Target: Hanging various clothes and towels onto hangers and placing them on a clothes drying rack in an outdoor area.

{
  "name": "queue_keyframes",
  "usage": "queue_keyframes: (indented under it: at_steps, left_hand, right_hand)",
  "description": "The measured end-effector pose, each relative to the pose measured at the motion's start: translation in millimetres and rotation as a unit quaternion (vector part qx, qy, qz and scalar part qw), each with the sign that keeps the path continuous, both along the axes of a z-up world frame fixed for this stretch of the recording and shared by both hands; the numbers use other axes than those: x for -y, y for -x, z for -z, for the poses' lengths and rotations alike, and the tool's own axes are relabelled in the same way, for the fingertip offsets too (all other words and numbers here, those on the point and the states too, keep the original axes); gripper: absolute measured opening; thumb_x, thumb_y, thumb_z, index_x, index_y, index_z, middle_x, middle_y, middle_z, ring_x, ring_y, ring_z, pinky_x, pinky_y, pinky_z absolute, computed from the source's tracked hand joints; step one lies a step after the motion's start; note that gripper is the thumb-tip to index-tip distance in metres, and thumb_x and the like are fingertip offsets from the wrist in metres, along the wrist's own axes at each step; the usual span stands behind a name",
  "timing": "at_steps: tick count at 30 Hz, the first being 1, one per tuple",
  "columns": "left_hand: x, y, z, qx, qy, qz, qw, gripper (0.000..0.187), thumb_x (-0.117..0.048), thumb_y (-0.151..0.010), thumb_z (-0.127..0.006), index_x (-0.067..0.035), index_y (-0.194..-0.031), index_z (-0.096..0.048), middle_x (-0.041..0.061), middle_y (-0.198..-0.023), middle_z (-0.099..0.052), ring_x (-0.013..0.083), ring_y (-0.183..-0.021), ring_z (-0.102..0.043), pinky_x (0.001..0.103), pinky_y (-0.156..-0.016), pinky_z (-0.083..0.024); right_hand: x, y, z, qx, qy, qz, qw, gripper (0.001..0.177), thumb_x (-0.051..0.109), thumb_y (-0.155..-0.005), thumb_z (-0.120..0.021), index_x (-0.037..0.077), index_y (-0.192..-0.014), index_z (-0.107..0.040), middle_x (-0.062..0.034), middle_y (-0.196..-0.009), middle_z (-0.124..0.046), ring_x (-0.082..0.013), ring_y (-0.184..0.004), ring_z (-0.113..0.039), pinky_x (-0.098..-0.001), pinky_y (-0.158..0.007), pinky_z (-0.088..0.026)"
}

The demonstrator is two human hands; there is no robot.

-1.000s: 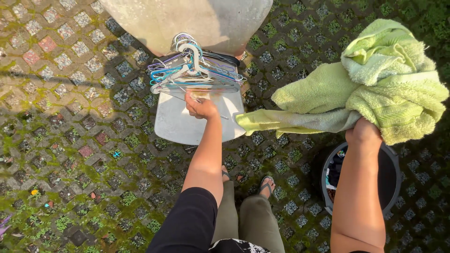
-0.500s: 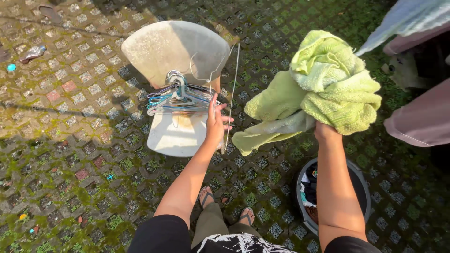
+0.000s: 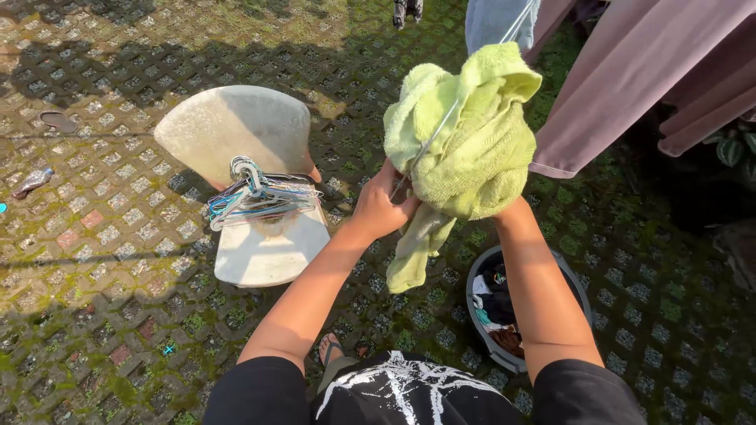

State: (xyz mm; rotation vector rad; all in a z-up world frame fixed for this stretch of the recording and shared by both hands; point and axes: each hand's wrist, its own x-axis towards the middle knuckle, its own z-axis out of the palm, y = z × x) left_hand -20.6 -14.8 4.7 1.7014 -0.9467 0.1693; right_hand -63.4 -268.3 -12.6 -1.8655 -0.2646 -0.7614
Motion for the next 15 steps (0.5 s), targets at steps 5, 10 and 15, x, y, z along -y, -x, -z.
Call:
queue_keyframes:
  at_steps: [5, 10, 15]
  left_hand:
    - [2, 7, 6, 0.121, -0.077, -0.019, 0.989, 0.044, -0.022, -0.093, -0.08, -0.018, -0.13, -0.058, 0.014, -0.11, -0.075, 0.0351, -0.099, -0.075, 0.041, -0.083, -0.059]
    - [9, 46, -49, 0.009, -0.046, 0.029, 0.998, 0.078, -0.026, -0.079, -0.079, -0.001, -0.142, -0.042, 0.013, -0.101, -0.071, 0.0351, -0.09, -0.072, 0.044, -0.076, -0.055]
    - [6, 33, -18, -0.119, -0.08, 0.151, 0.978, 0.075, -0.044, -0.085, -0.083, -0.01, -0.146, -0.059, 0.013, -0.131, -0.062, 0.0301, -0.108, -0.065, 0.039, -0.091, -0.055]
  right_hand:
    - [7, 12, -29, -0.005, 0.09, 0.034, 0.995, 0.056, 0.031, -0.1, -0.066, 0.012, -0.15, -0.048, -0.01, -0.149, -0.052, -0.0265, -0.136, -0.052, -0.0435, -0.115, -0.046]
    - [8, 29, -38, -0.036, 0.175, 0.063, 0.982, 0.056, 0.037, -0.099, -0.065, 0.012, -0.147, -0.051, -0.0112, -0.147, -0.055, -0.0283, -0.134, -0.053, -0.0443, -0.114, -0.046]
    - [5, 10, -62, -0.06, 0.27, 0.071, 0.958, 0.057, 0.042, -0.097, -0.064, 0.012, -0.144, -0.054, -0.0125, -0.144, -0.057, -0.0301, -0.132, -0.055, -0.0451, -0.112, -0.047]
